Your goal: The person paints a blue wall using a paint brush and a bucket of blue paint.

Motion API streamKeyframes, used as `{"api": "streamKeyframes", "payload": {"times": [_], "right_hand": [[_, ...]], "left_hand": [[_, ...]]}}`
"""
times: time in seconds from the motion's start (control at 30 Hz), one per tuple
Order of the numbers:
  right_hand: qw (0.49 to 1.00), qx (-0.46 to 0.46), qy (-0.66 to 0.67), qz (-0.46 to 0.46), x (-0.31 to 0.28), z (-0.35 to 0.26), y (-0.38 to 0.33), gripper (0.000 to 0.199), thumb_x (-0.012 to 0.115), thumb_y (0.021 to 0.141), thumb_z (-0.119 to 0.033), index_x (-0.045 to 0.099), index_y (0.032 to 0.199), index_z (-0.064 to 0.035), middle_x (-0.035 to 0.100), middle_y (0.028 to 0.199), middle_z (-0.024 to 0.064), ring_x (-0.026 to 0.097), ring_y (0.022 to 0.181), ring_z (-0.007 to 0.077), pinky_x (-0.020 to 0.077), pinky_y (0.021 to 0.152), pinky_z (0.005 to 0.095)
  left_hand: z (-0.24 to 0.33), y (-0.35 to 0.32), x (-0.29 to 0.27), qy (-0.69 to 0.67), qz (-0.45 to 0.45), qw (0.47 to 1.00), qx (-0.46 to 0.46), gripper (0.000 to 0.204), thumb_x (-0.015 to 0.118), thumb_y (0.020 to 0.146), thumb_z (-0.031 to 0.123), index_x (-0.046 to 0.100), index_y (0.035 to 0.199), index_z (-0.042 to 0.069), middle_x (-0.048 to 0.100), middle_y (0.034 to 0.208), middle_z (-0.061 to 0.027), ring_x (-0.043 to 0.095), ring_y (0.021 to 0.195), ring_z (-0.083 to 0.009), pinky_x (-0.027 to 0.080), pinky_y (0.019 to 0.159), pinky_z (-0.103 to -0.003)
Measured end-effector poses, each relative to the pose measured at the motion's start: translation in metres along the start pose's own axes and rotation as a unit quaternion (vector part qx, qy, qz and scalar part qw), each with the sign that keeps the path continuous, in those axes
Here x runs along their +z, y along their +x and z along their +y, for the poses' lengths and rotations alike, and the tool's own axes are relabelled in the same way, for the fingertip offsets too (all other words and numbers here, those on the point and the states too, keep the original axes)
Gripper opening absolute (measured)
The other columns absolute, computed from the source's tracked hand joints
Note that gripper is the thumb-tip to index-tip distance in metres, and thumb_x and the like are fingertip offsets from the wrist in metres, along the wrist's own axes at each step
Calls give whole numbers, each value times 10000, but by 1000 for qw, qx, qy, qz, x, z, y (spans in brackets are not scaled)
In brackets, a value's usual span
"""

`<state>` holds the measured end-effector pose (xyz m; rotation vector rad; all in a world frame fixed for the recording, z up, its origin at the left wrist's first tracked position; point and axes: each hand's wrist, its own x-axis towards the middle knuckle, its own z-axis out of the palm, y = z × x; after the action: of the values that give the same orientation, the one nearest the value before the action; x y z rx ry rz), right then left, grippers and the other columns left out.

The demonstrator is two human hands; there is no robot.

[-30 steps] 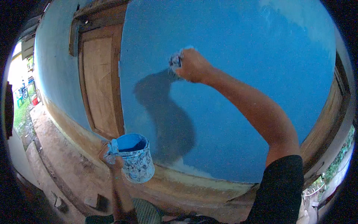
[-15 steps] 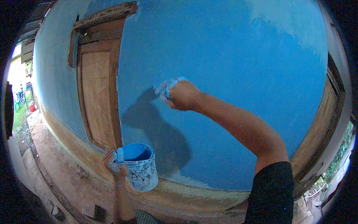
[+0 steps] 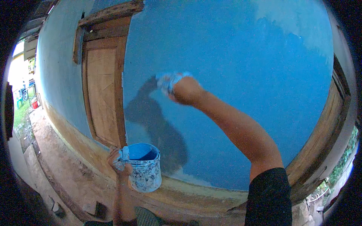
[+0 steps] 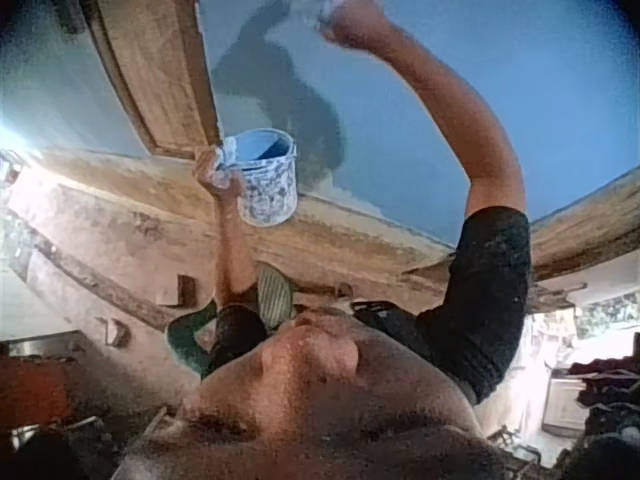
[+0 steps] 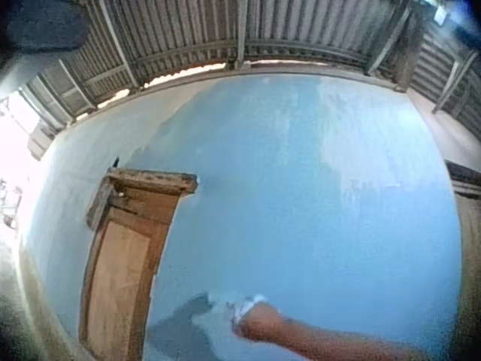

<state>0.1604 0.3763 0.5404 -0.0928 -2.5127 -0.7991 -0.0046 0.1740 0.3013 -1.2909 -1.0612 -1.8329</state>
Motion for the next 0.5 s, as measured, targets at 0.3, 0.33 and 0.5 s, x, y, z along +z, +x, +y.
{"api": "streamKeyframes", "payload": {"times": [0.3,0.33,0.5], "right_hand": [[992,-29,-117,34,95,-28,0,345,553,820,-229,584,1145,-118,498,1306,95,451,1232,300,516,849,409],[990,-45,-113,72,101,-36,-6,345,553,820,-229,584,1145,-118,498,1306,95,451,1232,300,516,849,409],[945,79,276,-159,62,-42,-4,241,578,826,-200,653,1024,-83,662,1028,87,626,904,316,506,743,403]], "left_hand": [[-8,-29,-11,55,24,996,-70,400,539,849,390,510,703,19,535,536,-97,542,473,-268,457,581,-362],[-8,-31,-10,43,45,996,-69,450,538,846,430,516,670,17,535,534,-97,544,477,-266,457,581,-363],[4,-22,-4,34,119,992,-24,558,603,808,514,514,603,3,533,533,-87,539,487,-255,448,570,-346]]}}
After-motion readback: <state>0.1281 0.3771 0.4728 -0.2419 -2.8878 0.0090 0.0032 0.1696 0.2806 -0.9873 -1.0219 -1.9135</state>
